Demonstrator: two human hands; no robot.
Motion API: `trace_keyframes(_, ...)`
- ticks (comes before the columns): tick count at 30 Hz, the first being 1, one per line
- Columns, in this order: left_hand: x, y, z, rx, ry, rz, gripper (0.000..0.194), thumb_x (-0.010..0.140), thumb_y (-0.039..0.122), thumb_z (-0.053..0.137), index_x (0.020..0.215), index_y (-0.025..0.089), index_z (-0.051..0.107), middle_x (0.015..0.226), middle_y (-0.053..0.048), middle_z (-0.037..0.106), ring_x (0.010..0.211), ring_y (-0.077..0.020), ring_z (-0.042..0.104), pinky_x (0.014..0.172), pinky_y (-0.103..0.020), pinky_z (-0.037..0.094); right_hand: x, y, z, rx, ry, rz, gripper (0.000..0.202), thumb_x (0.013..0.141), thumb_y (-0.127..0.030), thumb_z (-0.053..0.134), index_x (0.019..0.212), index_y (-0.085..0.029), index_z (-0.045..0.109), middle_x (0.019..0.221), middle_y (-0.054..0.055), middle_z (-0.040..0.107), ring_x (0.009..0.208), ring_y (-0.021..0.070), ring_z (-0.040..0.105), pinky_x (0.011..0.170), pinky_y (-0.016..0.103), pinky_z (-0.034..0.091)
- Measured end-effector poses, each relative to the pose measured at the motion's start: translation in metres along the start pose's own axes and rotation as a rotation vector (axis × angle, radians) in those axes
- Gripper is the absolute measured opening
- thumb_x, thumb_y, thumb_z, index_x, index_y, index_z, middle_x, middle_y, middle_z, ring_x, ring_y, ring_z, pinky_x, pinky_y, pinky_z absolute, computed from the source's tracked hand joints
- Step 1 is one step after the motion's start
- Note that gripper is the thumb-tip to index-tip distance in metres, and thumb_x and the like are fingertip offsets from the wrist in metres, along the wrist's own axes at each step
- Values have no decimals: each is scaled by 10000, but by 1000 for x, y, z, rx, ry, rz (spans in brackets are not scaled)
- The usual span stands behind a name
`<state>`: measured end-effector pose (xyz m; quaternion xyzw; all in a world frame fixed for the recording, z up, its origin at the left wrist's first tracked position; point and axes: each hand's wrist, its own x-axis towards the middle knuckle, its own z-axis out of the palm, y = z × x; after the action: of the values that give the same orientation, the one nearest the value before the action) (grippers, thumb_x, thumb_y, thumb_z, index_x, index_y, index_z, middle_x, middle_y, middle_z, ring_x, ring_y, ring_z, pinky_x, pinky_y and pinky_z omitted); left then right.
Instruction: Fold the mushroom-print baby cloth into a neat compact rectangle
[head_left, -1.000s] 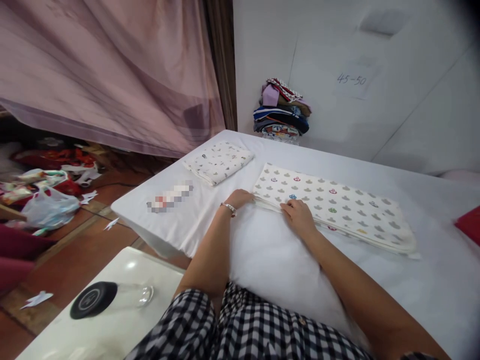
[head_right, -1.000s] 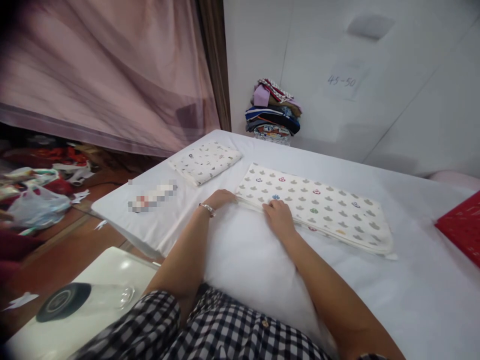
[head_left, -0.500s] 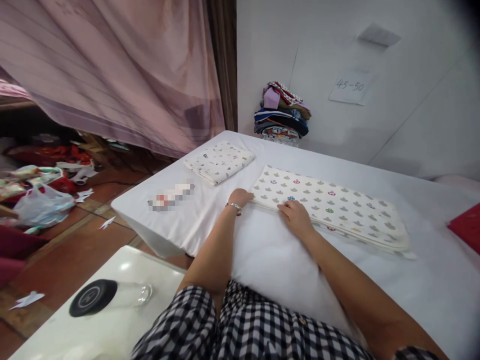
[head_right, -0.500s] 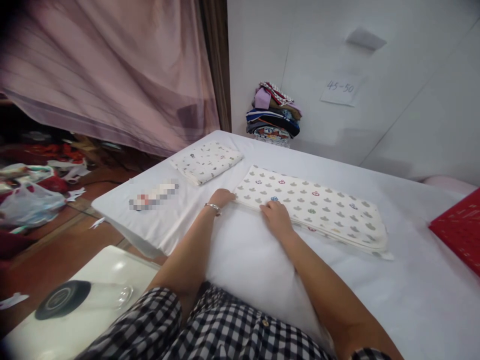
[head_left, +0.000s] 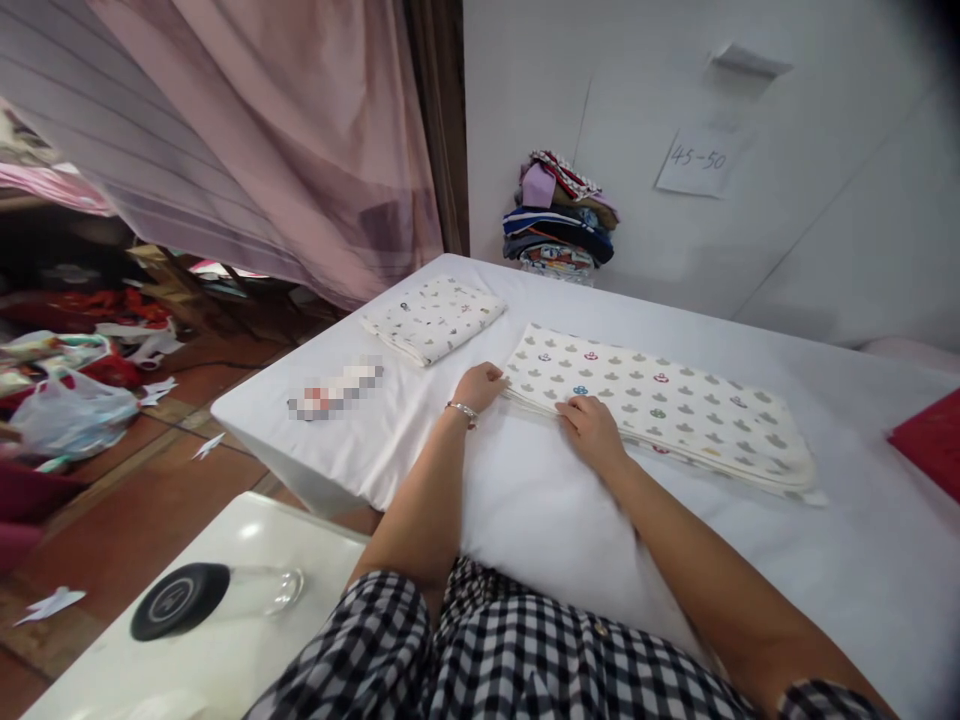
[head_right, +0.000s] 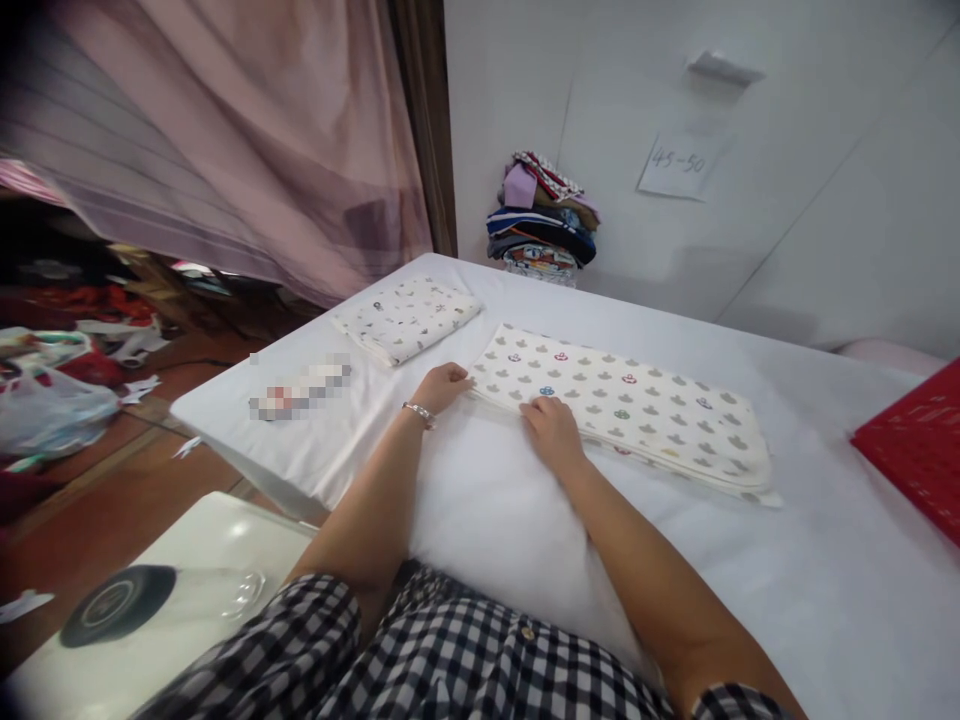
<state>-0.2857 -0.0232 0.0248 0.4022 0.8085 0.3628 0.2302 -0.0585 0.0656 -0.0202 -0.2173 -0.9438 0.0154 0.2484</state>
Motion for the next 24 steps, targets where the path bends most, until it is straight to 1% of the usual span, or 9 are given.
trace_keyframes(2, 4, -2, 4, -32, 21, 35, 170, 728, 285, 605, 869, 192, 612, 858, -14, 666, 744, -127, 596, 661, -216, 450, 0, -1, 0, 1, -3, 3, 275, 913, -213, 400, 1043, -204, 641, 924, 85, 568, 863, 210, 471, 729, 327, 351)
trace_keyframes(4, 6, -4, 5, -2, 11, 9, 154, 715, 228, 608, 862, 184, 617, 856, -14, 666, 757, -128, 599, 669, -216, 448, 1, -2, -1, 3, -21, 7, 265, 912, -230, 414, 1045, -202, 641, 928, 84, 569, 864, 209, 470, 734, 325, 350)
trace_keyframes(8, 2, -3, 1, 39, -27, -50, 222, 705, 222, 626, 925, 189, 617, 897, -13, 663, 758, -130, 600, 676, -223, 454, 0, -4, -2, 30, -25, 34, 254, 910, -264, 437, 1049, -203, 641, 941, 78, 571, 872, 210, 471, 754, 328, 353)
trace_keyframes(10, -3, -1, -3, 14, -3, -3, 243, 715, 251, 634, 950, 193, 617, 898, -11, 657, 770, -129, 597, 695, -225, 461, 0, -4, -2, 45, -19, 40, 252, 909, -264, 442, 1051, -198, 639, 948, 79, 572, 879, 210, 473, 757, 328, 357)
trace_keyframes(13, -11, 2, -7, -15, 62, 147, 253, 722, 270, 642, 967, 206, 636, 943, -16, 630, 841, -131, 586, 753, -226, 468, -1, -3, -1, 59, -21, 34, 250, 907, -250, 439, 1050, -192, 636, 959, 83, 576, 891, 212, 476, 756, 328, 361)
trace_keyframes(15, -15, 0, -7, 8, 51, 257, 271, 714, 245, 644, 984, 223, 653, 1014, -23, 601, 881, -137, 575, 765, -230, 476, -1, -2, 0, 62, -17, 31, 247, 905, -246, 439, 1046, -191, 635, 967, 85, 578, 897, 214, 478, 760, 330, 363)
trace_keyframes(17, -18, -6, -5, 82, 19, 324, 289, 706, 207, 636, 992, 238, 669, 1076, -29, 571, 894, -148, 568, 774, -246, 485, 0, -1, 0, 63, -13, 28, 242, 902, -250, 445, 1040, -192, 635, 970, 84, 580, 898, 216, 479, 765, 332, 364)
trace_keyframes(21, -15, -18, 2, 210, 32, 321, 277, 755, 192, 582, 1003, 260, 682, 1097, -16, 568, 857, -143, 570, 810, -272, 480, 0, -1, -1, 74, -13, 12, 225, 894, -245, 455, 1014, -197, 639, 947, 81, 582, 876, 216, 478, 764, 335, 368)
trace_keyframes(24, -14, -18, 3, 243, 76, 334, 261, 791, 193, 547, 996, 275, 687, 1065, -1, 595, 844, -139, 578, 787, -259, 478, -1, 1, 0, 107, 17, 4, 236, 898, -224, 435, 1005, -204, 643, 939, 82, 585, 869, 215, 486, 761, 338, 378)
